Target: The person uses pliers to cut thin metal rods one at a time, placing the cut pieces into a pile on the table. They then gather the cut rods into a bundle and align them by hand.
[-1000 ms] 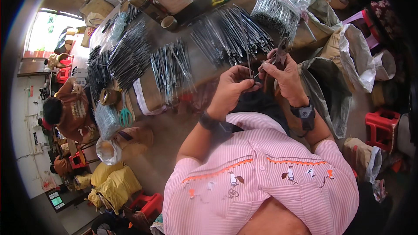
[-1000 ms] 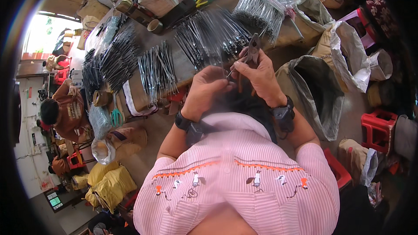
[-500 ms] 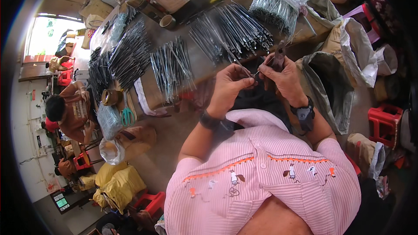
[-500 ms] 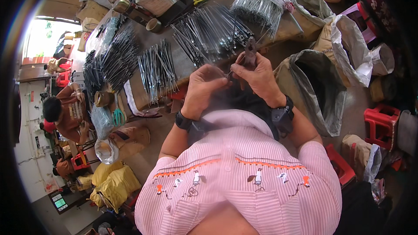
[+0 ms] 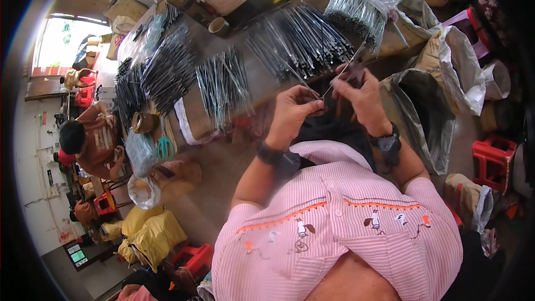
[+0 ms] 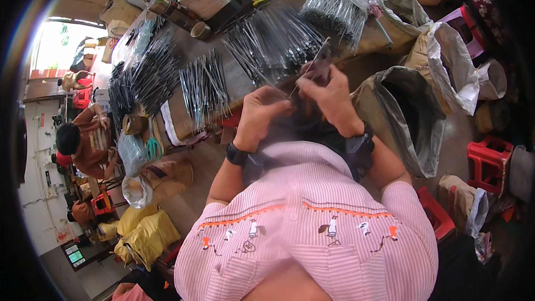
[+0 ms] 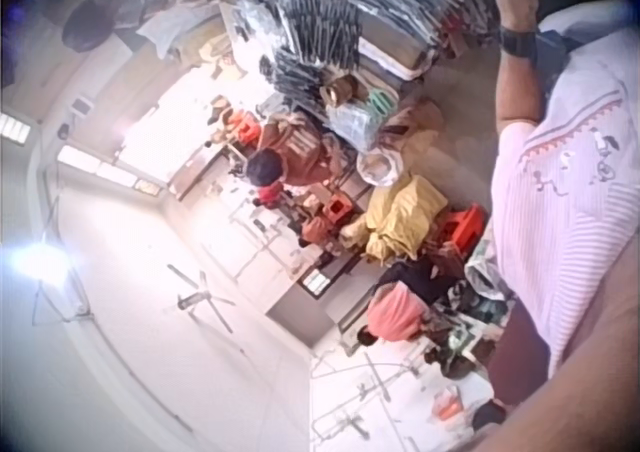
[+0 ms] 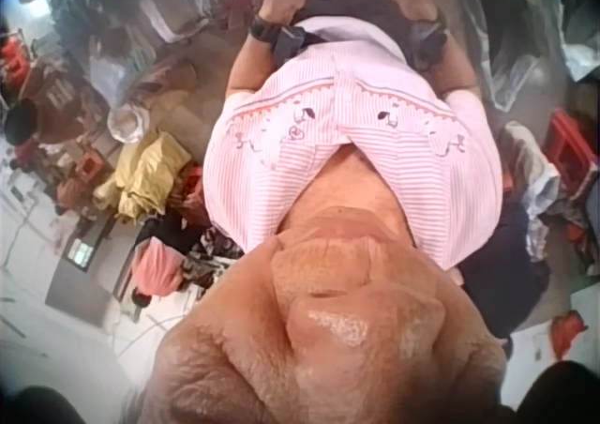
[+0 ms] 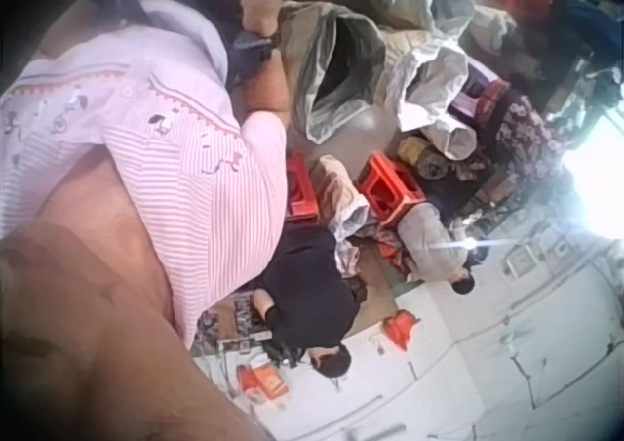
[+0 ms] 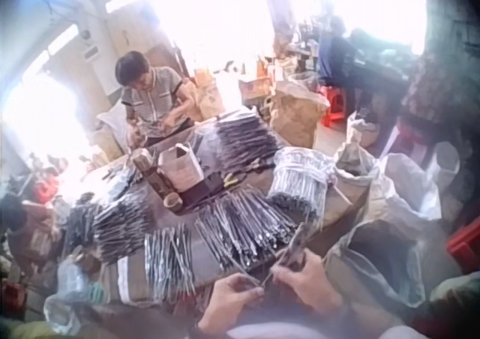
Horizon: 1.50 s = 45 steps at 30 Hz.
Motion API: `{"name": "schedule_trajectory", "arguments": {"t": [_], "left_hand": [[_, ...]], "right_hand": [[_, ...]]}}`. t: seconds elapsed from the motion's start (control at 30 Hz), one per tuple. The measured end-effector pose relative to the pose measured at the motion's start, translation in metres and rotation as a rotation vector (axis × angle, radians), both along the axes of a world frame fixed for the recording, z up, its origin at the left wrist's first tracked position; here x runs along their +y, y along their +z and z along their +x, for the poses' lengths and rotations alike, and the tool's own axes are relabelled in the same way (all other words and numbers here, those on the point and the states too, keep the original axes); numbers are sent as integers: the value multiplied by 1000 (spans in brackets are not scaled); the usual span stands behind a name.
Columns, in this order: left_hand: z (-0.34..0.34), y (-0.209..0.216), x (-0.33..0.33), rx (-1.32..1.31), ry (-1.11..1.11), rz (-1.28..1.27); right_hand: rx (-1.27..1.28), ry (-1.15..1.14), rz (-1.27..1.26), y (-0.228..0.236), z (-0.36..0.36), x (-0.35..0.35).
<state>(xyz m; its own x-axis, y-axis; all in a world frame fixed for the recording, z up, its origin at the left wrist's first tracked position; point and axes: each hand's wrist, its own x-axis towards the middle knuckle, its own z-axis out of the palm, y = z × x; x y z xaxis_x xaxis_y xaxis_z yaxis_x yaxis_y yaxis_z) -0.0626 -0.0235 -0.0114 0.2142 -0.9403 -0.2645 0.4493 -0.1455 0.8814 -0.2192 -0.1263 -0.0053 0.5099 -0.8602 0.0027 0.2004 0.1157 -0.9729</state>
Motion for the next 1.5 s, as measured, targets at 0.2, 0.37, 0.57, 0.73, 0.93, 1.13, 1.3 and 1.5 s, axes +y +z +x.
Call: {"name": "schedule_trajectory", "arguments": {"t": [0.2,0.37,0.57,0.73,0.93,1.13,1.3,1.5], "left_hand": [[-11,5,6,-13,-70,41],[-15,9,1,0,-212,65],[-13,14,2,115,-286,63],[-18,14,0,275,-194,76],[-8,11,-9,669,-143,186],[-19,3,-16,395,-142,212],[-28,-12,-18,279,-91,154],[-21,-11,-16,158,-49,145]], "right_hand": [[-106,-51,90,3,-12,-21],[28,85,236,-4,-20,-19],[4,168,346,-7,-24,-21],[18,153,321,-15,-17,-18],[-15,121,194,-9,-17,-8],[22,109,70,-10,-19,-7],[135,95,62,-20,-20,-8],[-50,46,525,-30,-40,-17]]}}
